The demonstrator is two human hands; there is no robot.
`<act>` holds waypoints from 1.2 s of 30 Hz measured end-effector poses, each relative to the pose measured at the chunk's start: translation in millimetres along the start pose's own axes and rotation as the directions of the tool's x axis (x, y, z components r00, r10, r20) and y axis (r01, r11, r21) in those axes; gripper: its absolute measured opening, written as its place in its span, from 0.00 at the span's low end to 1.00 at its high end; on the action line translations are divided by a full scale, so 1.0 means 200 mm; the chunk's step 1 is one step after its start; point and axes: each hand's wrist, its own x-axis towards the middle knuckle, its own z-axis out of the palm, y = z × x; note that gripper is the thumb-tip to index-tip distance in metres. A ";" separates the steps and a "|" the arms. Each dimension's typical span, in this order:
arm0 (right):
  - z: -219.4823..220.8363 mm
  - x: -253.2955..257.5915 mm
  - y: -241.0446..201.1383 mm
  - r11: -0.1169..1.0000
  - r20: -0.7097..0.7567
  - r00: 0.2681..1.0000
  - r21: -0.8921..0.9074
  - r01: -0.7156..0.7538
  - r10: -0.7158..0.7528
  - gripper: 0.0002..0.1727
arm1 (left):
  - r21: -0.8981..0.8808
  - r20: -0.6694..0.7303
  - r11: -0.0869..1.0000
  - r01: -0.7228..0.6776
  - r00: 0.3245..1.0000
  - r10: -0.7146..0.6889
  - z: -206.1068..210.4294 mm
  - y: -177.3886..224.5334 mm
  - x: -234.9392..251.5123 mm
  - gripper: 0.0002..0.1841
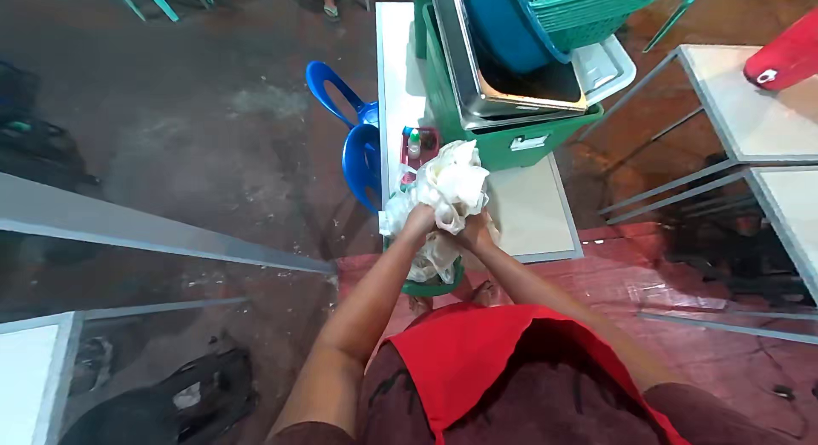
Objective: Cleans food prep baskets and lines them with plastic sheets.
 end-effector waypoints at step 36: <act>-0.75 -0.16 0.81 0.211 0.017 0.994 0.978 0.007 -0.109 0.08 | 0.428 -0.071 0.744 -0.513 0.802 0.594 -0.06 0.35 -0.81 0.12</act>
